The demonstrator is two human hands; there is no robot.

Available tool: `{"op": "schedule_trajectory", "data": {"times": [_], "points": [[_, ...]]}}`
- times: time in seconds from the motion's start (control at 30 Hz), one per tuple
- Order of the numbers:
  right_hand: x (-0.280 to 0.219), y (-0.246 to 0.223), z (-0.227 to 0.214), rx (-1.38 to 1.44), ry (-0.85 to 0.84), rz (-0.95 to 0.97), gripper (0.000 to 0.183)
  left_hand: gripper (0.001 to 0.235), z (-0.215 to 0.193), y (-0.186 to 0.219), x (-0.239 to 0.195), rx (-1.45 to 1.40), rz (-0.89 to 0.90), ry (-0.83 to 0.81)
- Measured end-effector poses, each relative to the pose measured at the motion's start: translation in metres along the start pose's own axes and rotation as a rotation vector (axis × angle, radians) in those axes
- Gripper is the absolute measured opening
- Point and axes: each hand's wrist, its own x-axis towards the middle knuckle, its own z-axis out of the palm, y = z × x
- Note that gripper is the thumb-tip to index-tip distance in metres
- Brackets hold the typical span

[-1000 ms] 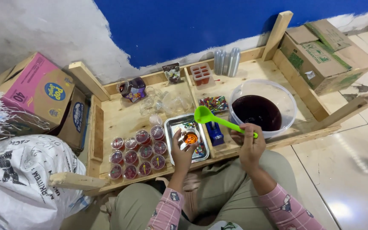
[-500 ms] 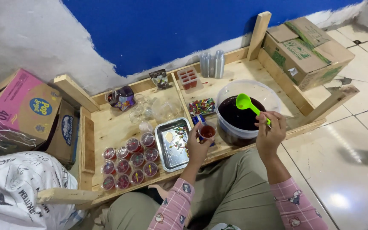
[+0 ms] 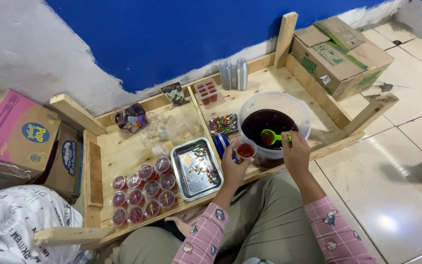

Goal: The person fills plastic cups with dark liquid from a large container using a green ladle and places small jelly cubes into the cups.

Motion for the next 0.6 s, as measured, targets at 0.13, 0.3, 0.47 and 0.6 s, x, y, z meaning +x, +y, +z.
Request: {"op": "schedule_trajectory", "data": {"times": [0.13, 0.3, 0.47, 0.6], "points": [[0.003, 0.008, -0.003, 0.167, -0.020, 0.232, 0.026, 0.081, 0.000, 0.001, 0.000, 0.012, 0.010, 0.005], [0.012, 0.007, -0.017, 0.524, 0.096, 0.586, 0.034, 0.081, -0.004, 0.002, -0.001, 0.007, 0.005, 0.003], [0.023, -0.002, -0.029, 0.581, 0.163, 0.621, 0.035, 0.081, -0.009, -0.001, -0.003, 0.009, 0.018, 0.012], [0.038, -0.021, -0.040, 0.585, 0.192, 0.551, 0.036, 0.079, -0.015, 0.006, -0.006, 0.010, 0.013, 0.034]]}}
